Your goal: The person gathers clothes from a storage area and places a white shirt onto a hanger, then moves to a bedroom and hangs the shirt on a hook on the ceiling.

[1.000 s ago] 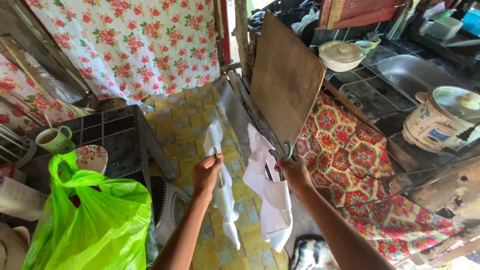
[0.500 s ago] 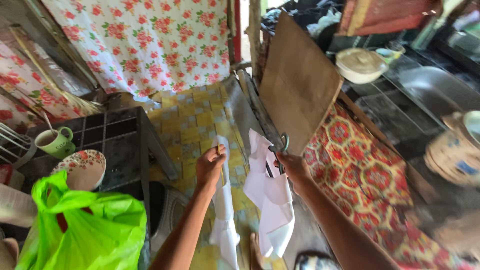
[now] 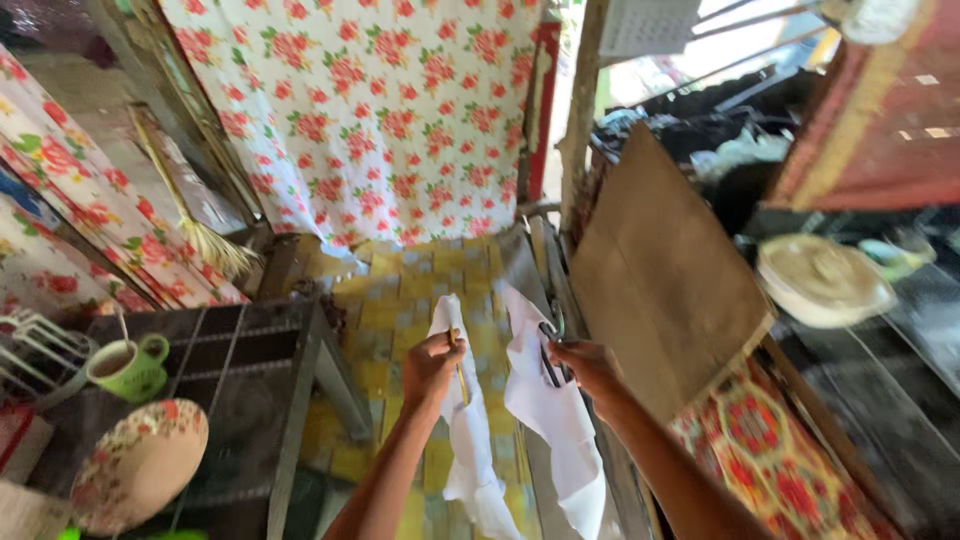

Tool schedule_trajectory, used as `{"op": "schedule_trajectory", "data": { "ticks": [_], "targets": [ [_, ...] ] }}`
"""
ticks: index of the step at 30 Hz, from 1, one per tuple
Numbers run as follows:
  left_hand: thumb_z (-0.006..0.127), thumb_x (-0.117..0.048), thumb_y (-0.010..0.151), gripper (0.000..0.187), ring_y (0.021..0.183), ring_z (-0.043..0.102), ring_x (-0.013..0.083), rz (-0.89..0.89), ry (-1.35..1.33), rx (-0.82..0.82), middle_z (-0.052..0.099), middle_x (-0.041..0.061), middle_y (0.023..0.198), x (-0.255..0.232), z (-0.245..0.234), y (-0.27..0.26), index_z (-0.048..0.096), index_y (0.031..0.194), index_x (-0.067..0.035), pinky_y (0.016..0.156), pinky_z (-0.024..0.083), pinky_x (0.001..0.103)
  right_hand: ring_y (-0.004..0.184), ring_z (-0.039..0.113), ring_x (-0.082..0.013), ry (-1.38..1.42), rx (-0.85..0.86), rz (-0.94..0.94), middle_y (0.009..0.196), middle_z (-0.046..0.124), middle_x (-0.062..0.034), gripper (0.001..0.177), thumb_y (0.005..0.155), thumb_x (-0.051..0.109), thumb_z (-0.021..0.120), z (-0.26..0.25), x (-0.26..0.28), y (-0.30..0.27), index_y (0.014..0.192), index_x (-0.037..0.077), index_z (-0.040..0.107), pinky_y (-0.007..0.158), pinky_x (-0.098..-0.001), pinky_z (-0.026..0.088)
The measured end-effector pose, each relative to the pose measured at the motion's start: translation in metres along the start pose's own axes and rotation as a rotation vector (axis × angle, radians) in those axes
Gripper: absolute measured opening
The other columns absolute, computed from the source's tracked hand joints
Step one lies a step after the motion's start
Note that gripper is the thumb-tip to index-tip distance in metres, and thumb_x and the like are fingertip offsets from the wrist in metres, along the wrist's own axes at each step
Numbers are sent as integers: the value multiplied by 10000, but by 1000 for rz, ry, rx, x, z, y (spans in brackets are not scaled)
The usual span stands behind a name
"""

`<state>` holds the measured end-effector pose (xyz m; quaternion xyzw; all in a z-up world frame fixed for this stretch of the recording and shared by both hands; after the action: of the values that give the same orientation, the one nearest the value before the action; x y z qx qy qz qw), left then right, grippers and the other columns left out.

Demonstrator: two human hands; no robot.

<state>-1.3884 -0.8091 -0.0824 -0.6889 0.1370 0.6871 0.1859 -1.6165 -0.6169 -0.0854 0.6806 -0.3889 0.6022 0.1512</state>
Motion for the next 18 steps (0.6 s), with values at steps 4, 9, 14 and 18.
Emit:
{"op": "schedule_trajectory", "data": {
  "ticks": [4,9,14,18],
  "targets": [
    [766,-105,800,349,904,732,128,53,-160,18,800,87,994,5,4,75,760,1140,-28,808,574,289,516,381,-95,13,40,20,746,736,20,227,796,315,798,20,30,67,911,122,824,483,-302,277],
    [778,-131,852,288,819,692,147,61,-85,-47,781,90,928,22,-2,184,778,1118,-21,722,530,286,572,435,-98,-1,116,-35,745,694,-4,249,843,297,793,56,54,166,873,52,829,528,-300,323],
    [789,-165,855,246,797,703,124,80,-21,-115,790,93,903,21,-15,290,792,1052,-18,736,538,296,602,490,-105,-23,134,-28,752,727,16,221,833,300,781,98,83,270,834,82,819,560,-309,372],
    [785,-195,817,261,782,718,114,53,64,-204,810,73,876,1,-35,344,800,1032,-48,735,542,291,610,489,-110,-34,173,-42,727,696,8,257,845,312,787,134,98,347,823,57,808,568,-305,393]
  ]
}}
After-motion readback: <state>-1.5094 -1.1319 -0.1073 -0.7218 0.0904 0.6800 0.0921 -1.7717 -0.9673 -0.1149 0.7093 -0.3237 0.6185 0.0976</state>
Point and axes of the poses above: each hand's wrist, its own y-axis towards the middle knuckle, its own z-axis out of the palm, x = y × z, the point moved 4 cm from there along y, towards the middle knuckle
